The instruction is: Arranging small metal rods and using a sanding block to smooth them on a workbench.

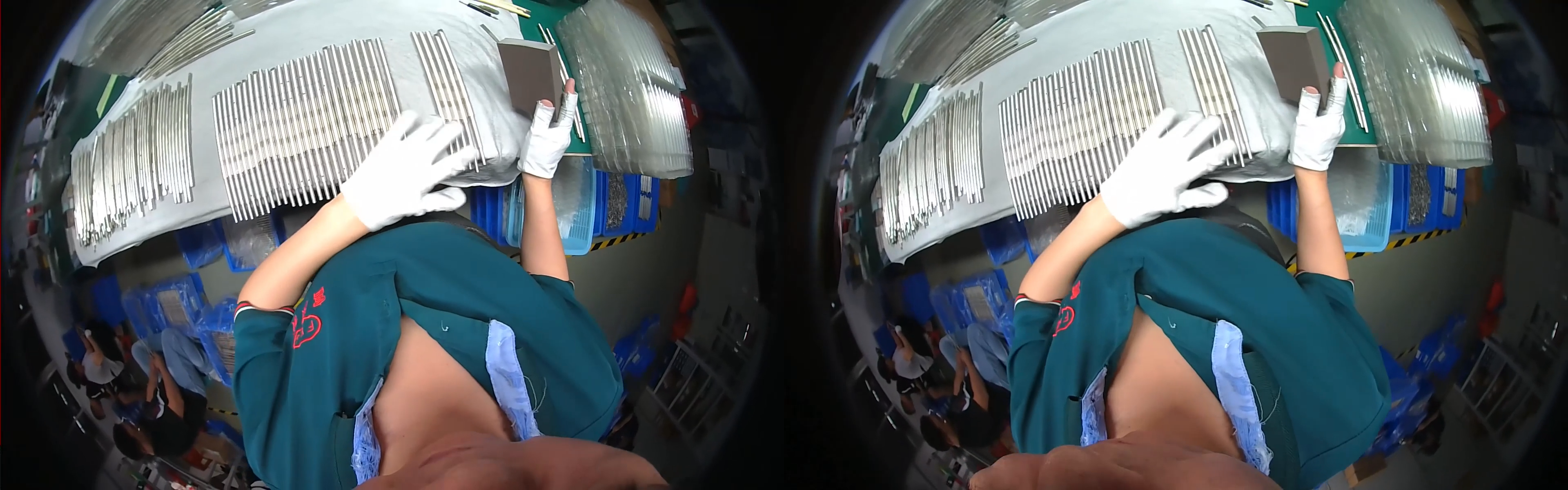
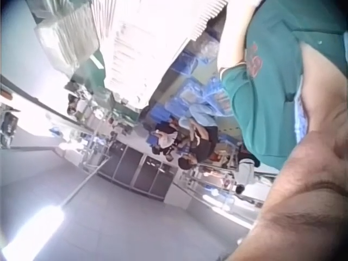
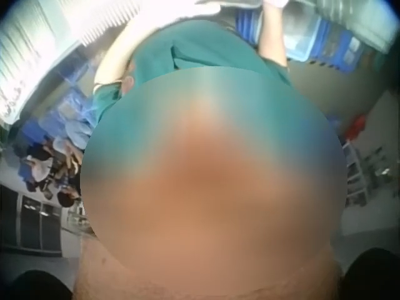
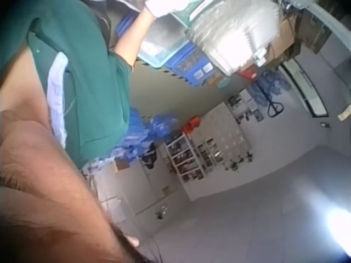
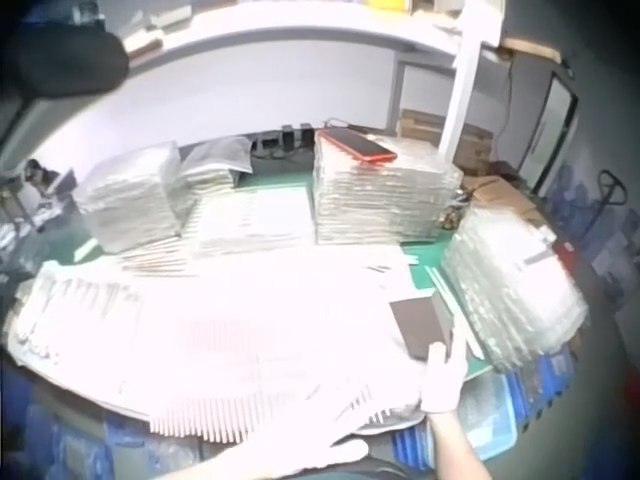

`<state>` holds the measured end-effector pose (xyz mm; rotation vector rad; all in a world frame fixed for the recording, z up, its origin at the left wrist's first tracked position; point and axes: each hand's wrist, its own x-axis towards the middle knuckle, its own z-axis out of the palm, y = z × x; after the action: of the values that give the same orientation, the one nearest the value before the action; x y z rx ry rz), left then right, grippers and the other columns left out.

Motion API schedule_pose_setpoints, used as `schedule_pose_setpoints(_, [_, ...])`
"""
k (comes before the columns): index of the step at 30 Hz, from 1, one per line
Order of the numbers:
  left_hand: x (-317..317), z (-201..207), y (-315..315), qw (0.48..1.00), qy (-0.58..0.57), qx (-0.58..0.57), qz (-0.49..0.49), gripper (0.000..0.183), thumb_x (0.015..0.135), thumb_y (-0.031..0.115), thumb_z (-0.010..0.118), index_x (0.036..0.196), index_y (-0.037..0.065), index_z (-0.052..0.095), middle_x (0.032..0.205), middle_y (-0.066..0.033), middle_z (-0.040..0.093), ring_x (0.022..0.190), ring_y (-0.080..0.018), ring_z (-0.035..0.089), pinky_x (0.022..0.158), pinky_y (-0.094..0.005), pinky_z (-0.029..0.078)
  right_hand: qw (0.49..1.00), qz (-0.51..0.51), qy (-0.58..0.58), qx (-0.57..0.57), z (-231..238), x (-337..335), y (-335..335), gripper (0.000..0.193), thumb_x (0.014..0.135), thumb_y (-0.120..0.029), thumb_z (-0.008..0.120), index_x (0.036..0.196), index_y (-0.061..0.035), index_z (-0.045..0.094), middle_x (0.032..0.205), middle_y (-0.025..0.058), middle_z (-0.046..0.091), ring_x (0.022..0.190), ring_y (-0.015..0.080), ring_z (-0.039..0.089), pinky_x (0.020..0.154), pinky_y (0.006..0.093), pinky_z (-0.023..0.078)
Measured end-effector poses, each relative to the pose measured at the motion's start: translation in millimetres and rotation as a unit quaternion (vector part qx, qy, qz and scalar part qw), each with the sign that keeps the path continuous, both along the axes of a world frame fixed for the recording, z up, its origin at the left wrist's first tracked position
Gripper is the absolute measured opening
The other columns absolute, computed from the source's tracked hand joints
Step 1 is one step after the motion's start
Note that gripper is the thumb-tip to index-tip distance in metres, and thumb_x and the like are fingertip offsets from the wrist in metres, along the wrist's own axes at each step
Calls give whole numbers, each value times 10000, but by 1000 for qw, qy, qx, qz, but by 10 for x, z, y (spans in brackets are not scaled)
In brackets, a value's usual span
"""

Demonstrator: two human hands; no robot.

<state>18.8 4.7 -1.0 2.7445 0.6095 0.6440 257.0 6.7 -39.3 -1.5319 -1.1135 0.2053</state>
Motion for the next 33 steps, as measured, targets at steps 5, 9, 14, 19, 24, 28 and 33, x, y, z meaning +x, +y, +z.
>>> schedule_pose_setpoints(5, [-486, -13, -149, 986, 110, -10, 128, 681, 814, 585, 523, 1285, 93, 522, 1292, -218, 486, 1197, -384, 453, 1031, -568, 260, 1000, -4, -23, 8, -9, 13, 5, 546, 931, -202, 579, 1432, -142, 370, 1282, 228, 539, 1162, 291, 549, 972, 354, 426])
schedule_pose_setpoints(9, [-507, -93, -170, 985, 112, -19, 132, 708, 814, 603, 515, 1318, 107, 497, 1319, -228, 470, 1212, -410, 439, 1040, -561, 265, 1000, -1, -7, -4, -4, 9, 6, 547, 930, -199, 579, 1431, -136, 370, 1298, 230, 525, 1183, 296, 534, 983, 357, 417])
schedule_pose_setpoints(14, [-298, -150, -64, 996, 52, -12, 71, 676, 800, 553, 567, 1284, 83, 523, 1279, -240, 489, 1172, -430, 453, 1022, -525, 325, 1000, 2, -18, 5, -8, 7, 11, 547, 930, -206, 579, 1432, -142, 370, 1300, 231, 523, 1187, 299, 531, 984, 358, 417])
schedule_pose_setpoints(19, [-124, -108, -2, 1000, -9, -1, 5, 622, 789, 503, 601, 1219, 56, 550, 1209, -229, 518, 1114, -395, 479, 989, -496, 349, 1000, 8, -2, -11, 34, -51, 11, 534, 946, -207, 553, 1433, -105, 358, 1357, 167, 479, 1205, 250, 505, 1006, 330, 388])
schedule_pose_setpoints(24, [-470, 150, -88, 989, 81, -25, 121, 677, 780, 556, 594, 1226, 50, 537, 1204, -232, 500, 1097, -392, 477, 972, -521, 325, 1000, 9, 20, 0, 8, 7, -4, 543, 935, -212, 568, 1435, -148, 365, 1294, 241, 525, 1168, 290, 543, 977, 351, 420])
schedule_pose_setpoints(28, [-840, -5, -237, 960, 147, 42, 235, 739, 767, 630, 551, 1280, 98, 540, 1245, -239, 507, 1127, -416, 470, 993, -569, 285, 1000, 6, -17, 0, 0, 14, 4, 540, 936, -206, 566, 1434, -147, 367, 1295, 239, 524, 1171, 290, 540, 976, 351, 420])
schedule_pose_setpoints(33, [-765, -52, -256, 969, 121, 12, 216, 730, 763, 611, 568, 1280, 97, 533, 1253, -240, 500, 1145, -433, 456, 992, -566, 302, 1000, 13, 0, -14, 39, -23, -1, 539, 932, -203, 570, 1429, -135, 373, 1313, 234, 513, 1189, 297, 527, 985, 354, 412])
